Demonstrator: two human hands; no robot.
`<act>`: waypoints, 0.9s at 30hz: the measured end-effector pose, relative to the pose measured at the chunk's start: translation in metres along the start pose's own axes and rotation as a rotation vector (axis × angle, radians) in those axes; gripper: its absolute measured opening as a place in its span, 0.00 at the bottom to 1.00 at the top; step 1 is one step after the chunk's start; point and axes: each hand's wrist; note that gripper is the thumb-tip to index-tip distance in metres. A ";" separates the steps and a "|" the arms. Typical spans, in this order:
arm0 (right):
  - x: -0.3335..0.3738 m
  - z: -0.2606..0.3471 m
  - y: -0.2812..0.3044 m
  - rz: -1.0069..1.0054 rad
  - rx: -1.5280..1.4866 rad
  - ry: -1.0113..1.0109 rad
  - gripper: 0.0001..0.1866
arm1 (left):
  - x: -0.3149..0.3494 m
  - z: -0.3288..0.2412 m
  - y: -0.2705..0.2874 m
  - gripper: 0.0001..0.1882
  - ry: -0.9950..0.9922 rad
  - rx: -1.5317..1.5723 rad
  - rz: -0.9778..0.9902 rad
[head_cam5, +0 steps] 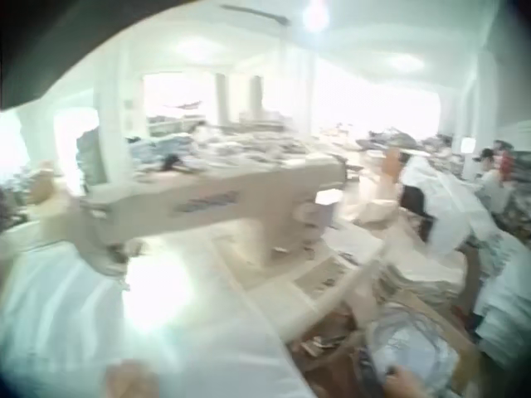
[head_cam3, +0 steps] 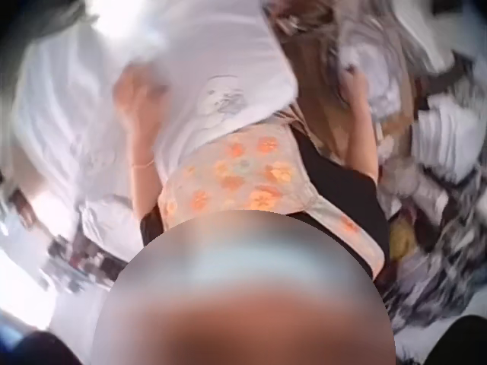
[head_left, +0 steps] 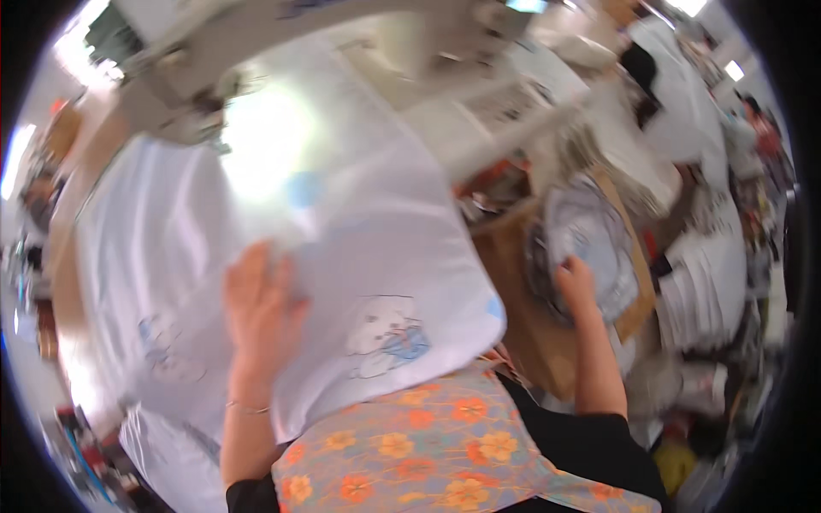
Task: Sewing pockets onto a larger piece of printed fabric using an industrial sewing machine.
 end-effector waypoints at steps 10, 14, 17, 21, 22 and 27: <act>0.009 0.240 0.128 -0.016 -0.825 0.468 0.04 | -0.028 -0.065 0.022 0.26 -0.061 0.965 -0.090; 0.056 0.360 0.148 0.333 -0.831 1.229 0.08 | -0.024 -0.057 0.048 0.23 0.278 1.349 -0.066; 0.050 0.386 0.138 0.318 -0.878 1.311 0.15 | 0.020 0.000 0.029 0.19 0.586 1.182 -0.326; 0.025 0.393 0.112 0.107 -0.361 1.437 0.20 | 0.065 0.073 0.085 0.27 0.786 0.249 -0.357; 0.026 0.392 0.095 0.079 -0.298 1.512 0.21 | 0.059 0.075 0.089 0.27 0.786 0.252 -0.354; 0.046 0.401 0.079 0.056 -0.215 1.626 0.22 | -0.018 0.072 0.072 0.29 0.246 -0.018 -0.418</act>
Point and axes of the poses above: each hand's wrist, its own x-axis away from the middle knuckle, its own y-axis out of the back of the hand, z = x × y, and after that the axes turned 9 degrees about x, right-handed
